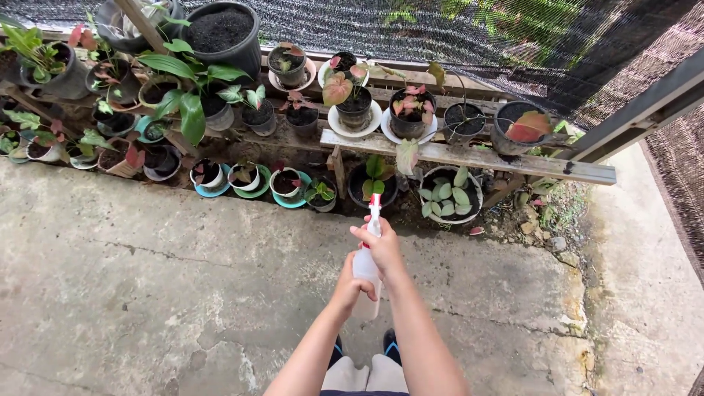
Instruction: Use a spray bottle to water and mist various potted plants in a garden area.
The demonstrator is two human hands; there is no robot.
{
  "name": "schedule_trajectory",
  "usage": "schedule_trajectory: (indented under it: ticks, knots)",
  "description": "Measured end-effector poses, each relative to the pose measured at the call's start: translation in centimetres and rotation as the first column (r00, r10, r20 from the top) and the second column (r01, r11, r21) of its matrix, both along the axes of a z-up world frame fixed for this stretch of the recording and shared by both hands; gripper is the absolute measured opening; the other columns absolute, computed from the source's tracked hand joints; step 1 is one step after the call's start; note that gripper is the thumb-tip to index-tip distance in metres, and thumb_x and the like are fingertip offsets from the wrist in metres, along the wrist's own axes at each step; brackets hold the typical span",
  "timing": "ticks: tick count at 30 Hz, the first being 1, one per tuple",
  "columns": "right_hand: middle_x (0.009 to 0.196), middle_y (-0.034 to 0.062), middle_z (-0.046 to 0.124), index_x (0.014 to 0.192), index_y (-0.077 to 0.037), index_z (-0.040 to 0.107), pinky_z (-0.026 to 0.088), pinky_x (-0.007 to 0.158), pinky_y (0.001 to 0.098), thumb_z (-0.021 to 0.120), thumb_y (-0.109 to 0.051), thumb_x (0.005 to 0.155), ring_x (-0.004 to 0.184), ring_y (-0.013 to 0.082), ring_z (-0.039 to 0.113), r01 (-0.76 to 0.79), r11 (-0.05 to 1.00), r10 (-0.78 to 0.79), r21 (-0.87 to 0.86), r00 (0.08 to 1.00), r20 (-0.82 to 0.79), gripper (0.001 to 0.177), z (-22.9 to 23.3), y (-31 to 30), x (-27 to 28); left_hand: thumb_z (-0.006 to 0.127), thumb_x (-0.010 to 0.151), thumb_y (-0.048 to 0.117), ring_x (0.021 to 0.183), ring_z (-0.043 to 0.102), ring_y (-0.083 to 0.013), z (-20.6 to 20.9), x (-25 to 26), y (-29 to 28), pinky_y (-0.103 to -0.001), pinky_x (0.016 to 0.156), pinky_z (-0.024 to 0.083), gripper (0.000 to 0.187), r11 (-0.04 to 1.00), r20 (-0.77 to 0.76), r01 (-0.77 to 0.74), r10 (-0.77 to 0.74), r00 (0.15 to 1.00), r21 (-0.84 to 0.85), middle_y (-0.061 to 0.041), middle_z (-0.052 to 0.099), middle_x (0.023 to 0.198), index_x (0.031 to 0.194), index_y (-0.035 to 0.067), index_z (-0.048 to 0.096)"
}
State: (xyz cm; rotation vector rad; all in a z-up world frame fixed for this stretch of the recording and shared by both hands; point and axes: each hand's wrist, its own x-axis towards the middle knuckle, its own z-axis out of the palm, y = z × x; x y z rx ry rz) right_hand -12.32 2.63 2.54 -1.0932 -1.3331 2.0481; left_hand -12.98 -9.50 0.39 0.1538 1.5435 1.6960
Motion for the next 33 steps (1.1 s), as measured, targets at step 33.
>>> schedule_trajectory:
  ticks: [33]
  knots:
    - [0.087, 0.0082, 0.063, 0.117, 0.002, 0.063, 0.053, 0.058, 0.0269, 0.092, -0.016, 0.071, 0.054, 0.0159, 0.064, 0.007, 1.000, -0.007, -0.003, 1.000, -0.007, 0.057, 1.4, -1.2, -0.8, 0.061, 0.019, -0.018, 0.091, 0.055, -0.0236, -1.3, -1.8, -1.1, -0.033, 0.075, 0.043, 0.102, 1.000, 0.022, 0.018, -0.018, 1.000, 0.013, -0.008, 0.063, 0.093, 0.118, 0.009, 0.059]
